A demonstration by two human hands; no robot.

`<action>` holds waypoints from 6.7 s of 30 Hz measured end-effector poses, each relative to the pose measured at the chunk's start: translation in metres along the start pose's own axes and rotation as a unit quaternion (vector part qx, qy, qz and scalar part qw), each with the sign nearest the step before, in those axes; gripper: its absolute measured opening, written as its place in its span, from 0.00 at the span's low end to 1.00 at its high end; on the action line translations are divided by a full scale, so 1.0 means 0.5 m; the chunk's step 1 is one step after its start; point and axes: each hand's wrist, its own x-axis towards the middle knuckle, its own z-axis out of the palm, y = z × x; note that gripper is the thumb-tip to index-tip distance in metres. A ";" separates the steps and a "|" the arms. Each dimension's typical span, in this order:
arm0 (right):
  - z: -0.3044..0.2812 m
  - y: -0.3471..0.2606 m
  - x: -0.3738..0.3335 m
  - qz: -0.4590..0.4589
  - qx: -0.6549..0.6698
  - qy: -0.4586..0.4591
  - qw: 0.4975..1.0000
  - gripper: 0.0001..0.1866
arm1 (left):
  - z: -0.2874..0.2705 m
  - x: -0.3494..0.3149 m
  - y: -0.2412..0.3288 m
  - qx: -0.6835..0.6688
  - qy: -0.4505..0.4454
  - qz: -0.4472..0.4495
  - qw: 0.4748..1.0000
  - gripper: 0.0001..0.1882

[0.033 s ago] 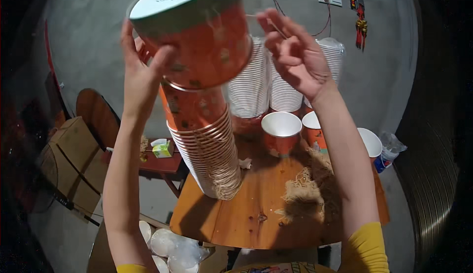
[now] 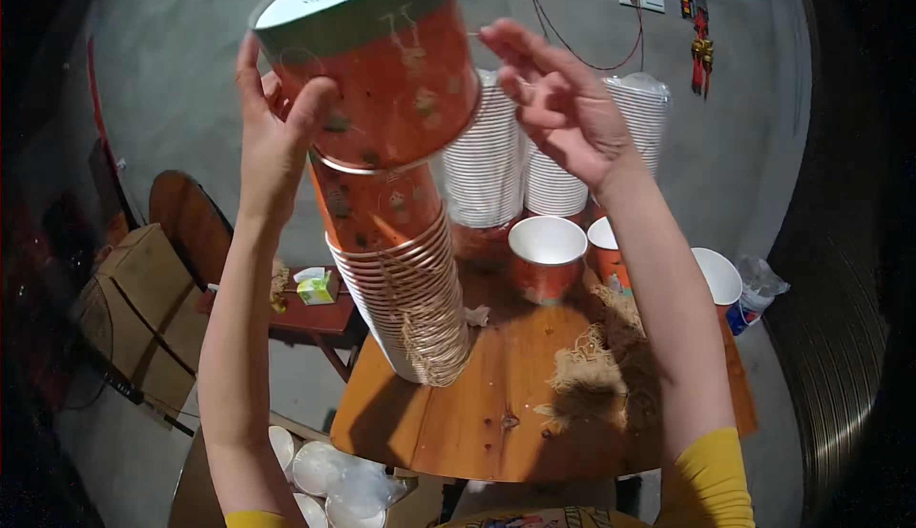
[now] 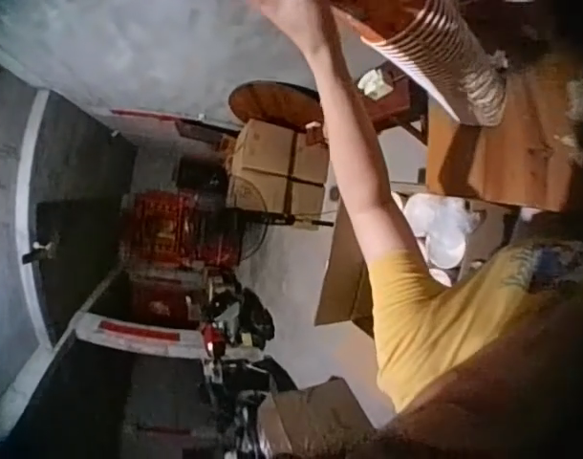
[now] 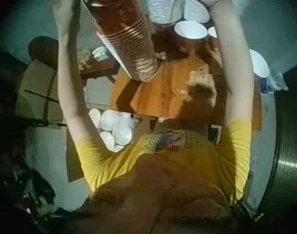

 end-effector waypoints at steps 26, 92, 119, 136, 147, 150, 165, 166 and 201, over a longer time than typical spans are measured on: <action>-0.110 0.238 0.005 -0.009 -0.474 0.033 0.880 0.23 | -0.024 -0.103 -0.174 -0.018 -0.034 -0.197 0.980 0.48; -0.198 -0.041 -0.854 0.306 -0.796 0.168 0.494 0.11 | 0.224 -0.601 0.027 0.203 -0.365 0.004 0.909 0.20; 0.084 0.147 -0.714 0.198 -0.500 0.206 0.818 0.05 | 0.252 -0.709 0.176 -0.294 -0.345 -0.531 0.716 0.19; 0.048 0.160 -0.708 0.162 -0.715 0.157 0.662 0.07 | 0.184 -0.689 0.138 -0.024 -0.400 -0.379 0.834 0.08; 0.058 0.193 -0.679 0.233 -0.442 0.198 0.843 0.11 | 0.200 -0.625 0.128 0.108 -0.462 -0.005 0.880 0.10; 0.051 0.183 -0.674 0.273 -0.410 0.209 0.845 0.09 | 0.197 -0.621 0.124 0.137 -0.489 0.011 0.861 0.09; 0.017 0.160 -0.681 0.396 -0.257 0.201 0.858 0.07 | 0.225 -0.601 0.134 0.050 -0.494 -0.121 0.860 0.08; 0.020 0.156 -0.677 0.405 -0.255 0.200 0.855 0.07 | 0.226 -0.600 0.135 0.051 -0.493 -0.121 0.860 0.08; -0.017 0.232 -0.630 0.033 -0.625 0.219 0.749 0.09 | 0.233 -0.453 -0.006 -0.219 -0.464 -0.528 0.677 0.12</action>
